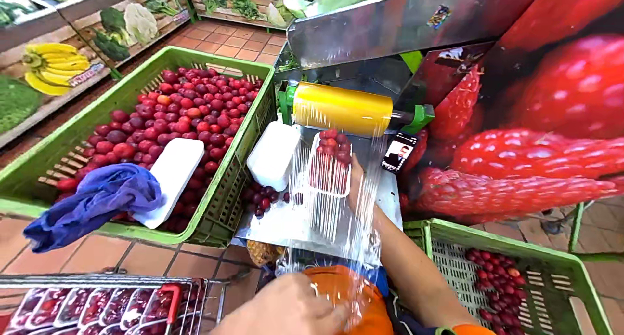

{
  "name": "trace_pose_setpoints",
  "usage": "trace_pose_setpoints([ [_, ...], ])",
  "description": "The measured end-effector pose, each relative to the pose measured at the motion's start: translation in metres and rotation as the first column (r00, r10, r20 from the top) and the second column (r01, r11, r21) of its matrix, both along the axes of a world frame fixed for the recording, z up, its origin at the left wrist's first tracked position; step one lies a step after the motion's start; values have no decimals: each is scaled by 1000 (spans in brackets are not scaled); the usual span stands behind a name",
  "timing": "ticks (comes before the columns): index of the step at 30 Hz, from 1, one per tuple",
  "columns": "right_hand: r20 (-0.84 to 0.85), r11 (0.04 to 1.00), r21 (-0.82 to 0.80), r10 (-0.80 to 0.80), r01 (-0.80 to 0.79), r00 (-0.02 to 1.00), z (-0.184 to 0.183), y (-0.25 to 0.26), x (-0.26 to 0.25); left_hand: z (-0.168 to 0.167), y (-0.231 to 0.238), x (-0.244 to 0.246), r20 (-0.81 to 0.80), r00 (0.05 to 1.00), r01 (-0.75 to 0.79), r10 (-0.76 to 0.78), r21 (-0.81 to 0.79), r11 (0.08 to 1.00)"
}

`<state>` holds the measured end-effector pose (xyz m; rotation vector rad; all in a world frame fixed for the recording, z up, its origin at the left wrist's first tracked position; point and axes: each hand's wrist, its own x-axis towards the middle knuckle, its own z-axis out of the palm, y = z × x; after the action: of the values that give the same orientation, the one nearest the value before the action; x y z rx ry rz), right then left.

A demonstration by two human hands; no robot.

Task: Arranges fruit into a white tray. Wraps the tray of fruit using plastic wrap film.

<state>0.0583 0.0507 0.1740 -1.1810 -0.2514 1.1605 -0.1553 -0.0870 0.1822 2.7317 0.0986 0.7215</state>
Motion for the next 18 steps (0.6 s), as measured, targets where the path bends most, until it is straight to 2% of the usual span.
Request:
trace_pose_setpoints([
  [2, -140, 967, 232, 136, -101, 981, -45, 20, 28, -1, -17, -11, -110, 990, 74, -87, -122, 990],
  [3, -176, 936, 322, 207, -142, 963, -53, 26, 37, -2, -22, -15, -178, 976, 92, -126, -185, 978],
  [5, -192, 886, 428, 284, -180, 939, -32, 28, 42, -7, -26, -20, -298, 944, 76, -144, -230, 970],
  [7, -153, 872, 451, 287, -192, 946, 1, 22, 45, -17, -30, -20, -359, 932, 1, -54, -145, 989],
  [10, -52, 857, 460, 287, -232, 957, 39, 4, 49, -40, -39, -13, -373, 901, -200, 222, 97, 975],
  [12, -92, 828, 509, 326, -237, 941, 54, -11, 43, -47, -35, -1, -531, 762, -371, 371, 111, 922],
  [13, -111, 817, 523, 349, -244, 930, 56, -20, 40, -52, -25, 7, -643, 679, -433, 355, 39, 900],
  [14, -124, 821, 515, 355, -245, 927, 58, -31, 35, -61, -8, 15, -712, 644, -470, 280, -79, 879],
  [16, -113, 827, 493, 371, -272, 922, 49, -54, 32, -88, 35, 26, -628, 758, -469, 177, -336, 816],
  [18, -73, 825, 466, 396, -320, 915, 39, -77, 33, -110, 70, 40, -395, 886, -449, 243, -596, 666],
])
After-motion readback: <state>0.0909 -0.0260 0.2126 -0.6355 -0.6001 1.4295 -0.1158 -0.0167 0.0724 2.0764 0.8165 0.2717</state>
